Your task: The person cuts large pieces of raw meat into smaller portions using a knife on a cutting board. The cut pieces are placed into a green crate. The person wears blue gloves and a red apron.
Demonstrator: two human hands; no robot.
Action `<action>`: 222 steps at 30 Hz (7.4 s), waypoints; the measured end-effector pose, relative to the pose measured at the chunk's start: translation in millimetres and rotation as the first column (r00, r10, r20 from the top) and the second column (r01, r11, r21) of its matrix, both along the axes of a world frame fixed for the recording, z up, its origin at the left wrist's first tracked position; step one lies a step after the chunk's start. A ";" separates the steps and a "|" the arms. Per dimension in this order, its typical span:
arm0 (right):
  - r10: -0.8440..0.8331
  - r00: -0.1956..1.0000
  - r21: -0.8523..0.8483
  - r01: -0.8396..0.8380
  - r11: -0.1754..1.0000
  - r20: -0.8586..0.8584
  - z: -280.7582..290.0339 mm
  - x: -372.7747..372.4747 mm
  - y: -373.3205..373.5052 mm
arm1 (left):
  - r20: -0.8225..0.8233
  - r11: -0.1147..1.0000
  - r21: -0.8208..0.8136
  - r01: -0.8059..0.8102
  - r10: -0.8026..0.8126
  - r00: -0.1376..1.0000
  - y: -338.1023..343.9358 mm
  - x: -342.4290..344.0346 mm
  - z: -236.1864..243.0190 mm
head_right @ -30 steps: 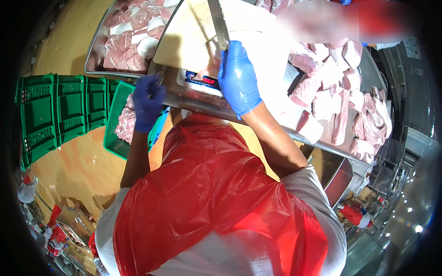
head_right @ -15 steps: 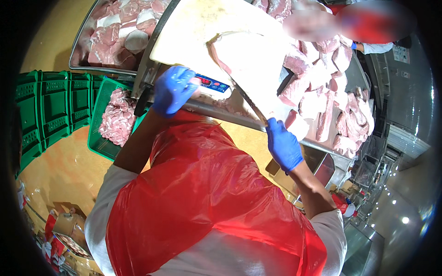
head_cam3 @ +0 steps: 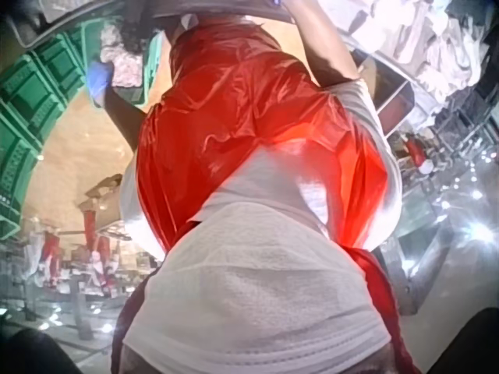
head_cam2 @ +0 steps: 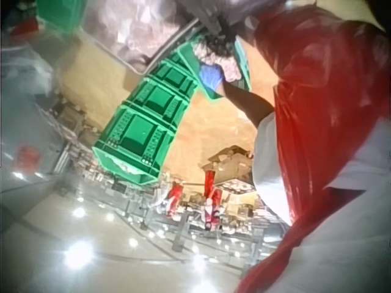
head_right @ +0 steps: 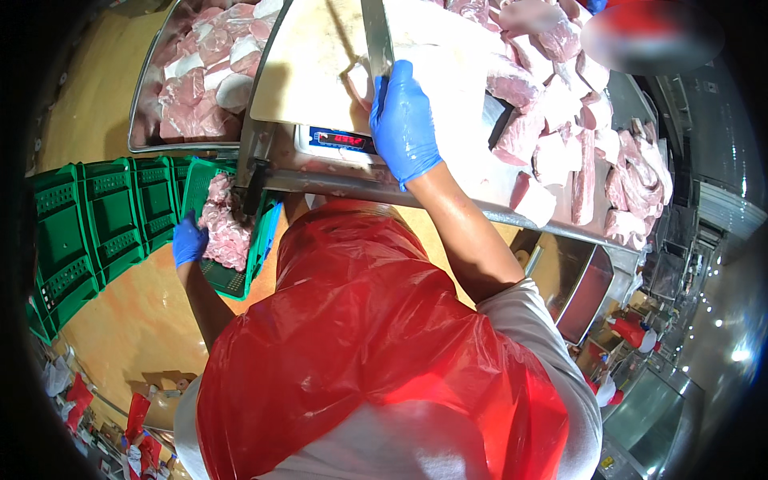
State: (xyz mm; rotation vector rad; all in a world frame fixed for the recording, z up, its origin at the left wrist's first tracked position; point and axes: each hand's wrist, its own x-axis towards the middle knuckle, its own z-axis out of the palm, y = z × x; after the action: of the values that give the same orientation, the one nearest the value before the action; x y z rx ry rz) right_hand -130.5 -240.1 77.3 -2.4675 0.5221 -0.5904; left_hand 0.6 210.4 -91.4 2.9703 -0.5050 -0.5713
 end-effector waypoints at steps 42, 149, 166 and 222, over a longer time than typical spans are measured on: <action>0.031 0.769 -0.110 -0.131 0.985 -0.638 7.2 -79.6 20.7 | -0.130 0.062 -0.990 -0.123 -0.116 0.985 -283.3 -17.9 91.6; 0.342 0.937 -0.195 -0.350 0.916 -0.074 14.5 -28.6 -45.2 | 0.023 0.341 -0.937 -0.080 0.288 0.957 -361.3 -93.6 120.6; 0.103 0.618 -0.304 -0.517 0.800 -0.779 70.4 -180.0 -148.2 | -0.122 0.145 -0.972 -0.184 0.354 0.927 -316.0 -91.4 79.9; 0.026 0.888 -0.179 -0.120 0.977 -0.458 84.1 -166.8 -4.7 | 0.461 0.454 -0.821 0.346 0.169 0.871 -327.6 -45.0 136.2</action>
State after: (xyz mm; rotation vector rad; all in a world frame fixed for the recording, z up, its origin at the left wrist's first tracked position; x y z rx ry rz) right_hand -297.3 -244.8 161.4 -2.8190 0.5626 -0.0222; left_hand -44.4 -117.3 44.8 1.9670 -0.7136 0.4175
